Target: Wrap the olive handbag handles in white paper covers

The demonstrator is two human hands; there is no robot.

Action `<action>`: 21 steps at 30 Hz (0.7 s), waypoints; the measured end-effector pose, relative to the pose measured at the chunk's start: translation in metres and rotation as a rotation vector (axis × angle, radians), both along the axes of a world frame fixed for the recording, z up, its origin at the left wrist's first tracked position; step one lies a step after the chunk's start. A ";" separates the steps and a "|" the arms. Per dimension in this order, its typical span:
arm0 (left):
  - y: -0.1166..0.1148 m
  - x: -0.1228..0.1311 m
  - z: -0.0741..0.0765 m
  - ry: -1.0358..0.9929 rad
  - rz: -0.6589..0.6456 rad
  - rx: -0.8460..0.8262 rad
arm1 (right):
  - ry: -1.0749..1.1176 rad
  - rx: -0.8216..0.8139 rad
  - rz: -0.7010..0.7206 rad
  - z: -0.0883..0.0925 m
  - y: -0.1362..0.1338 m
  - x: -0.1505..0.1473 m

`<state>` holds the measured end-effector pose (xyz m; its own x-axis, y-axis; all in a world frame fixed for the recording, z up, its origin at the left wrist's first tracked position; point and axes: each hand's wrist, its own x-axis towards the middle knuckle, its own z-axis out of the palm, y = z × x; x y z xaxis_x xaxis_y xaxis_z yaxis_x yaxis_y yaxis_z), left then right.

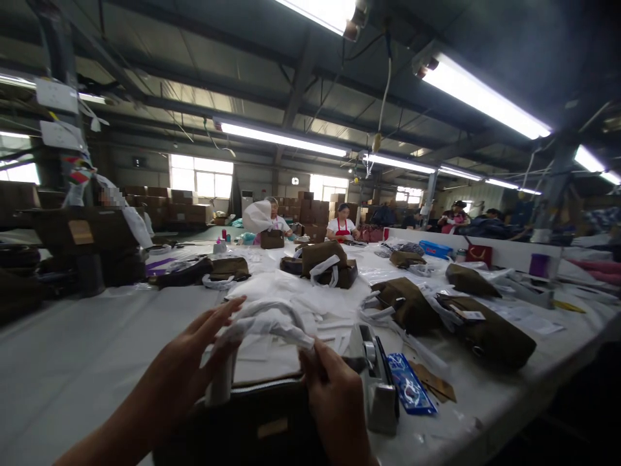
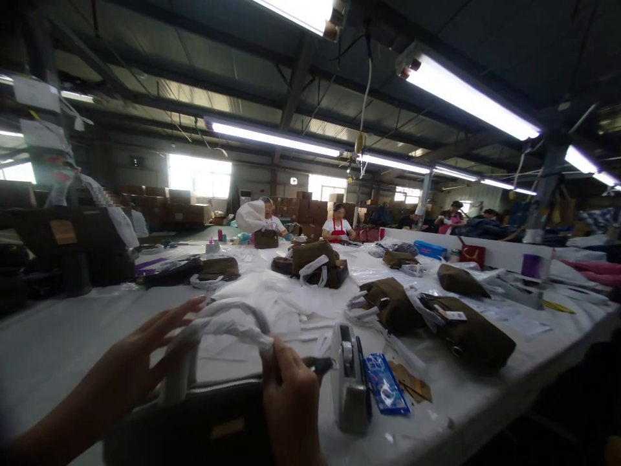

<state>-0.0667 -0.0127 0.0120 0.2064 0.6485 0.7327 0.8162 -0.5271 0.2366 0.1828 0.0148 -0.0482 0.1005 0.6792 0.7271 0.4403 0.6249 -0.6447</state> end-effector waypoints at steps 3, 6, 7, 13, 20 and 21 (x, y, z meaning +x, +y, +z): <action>0.004 -0.007 0.001 0.128 0.062 0.180 | -0.072 0.153 -0.051 0.002 -0.010 -0.003; -0.002 0.007 0.002 0.116 0.044 0.152 | -0.136 0.254 -0.124 0.005 -0.015 -0.005; -0.004 0.012 0.004 0.094 0.040 0.128 | -0.168 0.266 -0.146 0.004 -0.016 -0.004; -0.007 0.021 0.014 -0.093 -0.123 -0.099 | -0.375 0.162 -0.169 -0.022 -0.030 0.019; -0.009 0.023 0.012 -0.237 -0.187 -0.231 | -0.068 0.246 -0.104 -0.012 -0.046 0.009; -0.010 0.025 0.013 -0.241 -0.193 -0.246 | -0.048 0.245 -0.085 -0.008 -0.046 0.004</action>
